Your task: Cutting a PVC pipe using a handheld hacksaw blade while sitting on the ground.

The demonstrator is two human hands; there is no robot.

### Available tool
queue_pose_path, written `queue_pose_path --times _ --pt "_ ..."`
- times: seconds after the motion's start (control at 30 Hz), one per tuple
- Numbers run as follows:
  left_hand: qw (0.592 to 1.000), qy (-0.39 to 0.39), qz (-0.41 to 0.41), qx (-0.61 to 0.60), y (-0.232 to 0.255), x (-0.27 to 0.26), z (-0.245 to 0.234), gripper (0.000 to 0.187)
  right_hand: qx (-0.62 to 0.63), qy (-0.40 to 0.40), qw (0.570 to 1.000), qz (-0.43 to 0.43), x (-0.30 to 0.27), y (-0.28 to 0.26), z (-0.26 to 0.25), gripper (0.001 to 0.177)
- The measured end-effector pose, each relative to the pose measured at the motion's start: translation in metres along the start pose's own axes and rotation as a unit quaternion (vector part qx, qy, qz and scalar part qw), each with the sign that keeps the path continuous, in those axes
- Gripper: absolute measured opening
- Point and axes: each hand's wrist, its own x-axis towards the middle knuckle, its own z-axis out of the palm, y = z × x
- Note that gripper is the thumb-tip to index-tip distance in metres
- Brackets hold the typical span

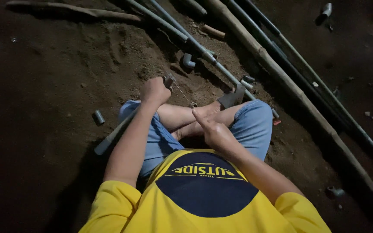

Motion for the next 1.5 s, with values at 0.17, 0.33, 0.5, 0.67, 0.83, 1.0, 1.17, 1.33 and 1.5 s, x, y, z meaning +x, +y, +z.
queue_pose_path --times 0.17,0.33,0.5,0.67,0.83,1.0,1.17,1.33,1.5 --pt "1.0 0.003 0.007 0.004 0.007 0.009 -0.01 0.019 0.039 0.015 0.999 0.029 0.004 -0.006 -0.007 0.063" --pt "0.998 -0.018 -0.003 0.057 0.009 0.019 -0.006 0.028 0.066 -0.014 0.994 0.087 0.009 -0.021 -0.043 0.029" --pt "0.997 -0.067 -0.017 0.035 0.048 -0.018 0.002 0.036 0.081 0.103 0.989 0.071 0.033 -0.012 -0.038 0.065" --pt "0.998 -0.032 -0.022 0.057 0.035 -0.014 -0.023 0.039 -0.021 0.105 0.994 0.036 0.018 -0.026 -0.041 0.065" --pt "0.998 -0.02 -0.041 0.041 0.039 -0.022 -0.041 0.032 -0.002 0.092 0.996 -0.004 0.005 -0.026 -0.018 0.072" --pt "0.993 -0.065 0.029 0.093 0.06 -0.039 -0.021 0.021 -0.084 0.122 0.988 0.038 0.02 -0.015 -0.007 0.075" --pt "0.999 -0.003 -0.017 0.041 0.025 -0.006 -0.038 0.024 0.328 0.001 0.936 0.13 0.03 -0.024 -0.091 0.05" --pt "0.99 0.135 0.003 0.039 0.019 -0.025 -0.029 0.05 0.52 -0.055 0.835 0.173 0.023 -0.032 -0.099 0.055" --pt "0.999 0.028 0.022 0.025 0.068 -0.063 -0.074 0.038 0.755 -0.013 0.625 0.197 0.027 -0.004 -0.057 0.047"
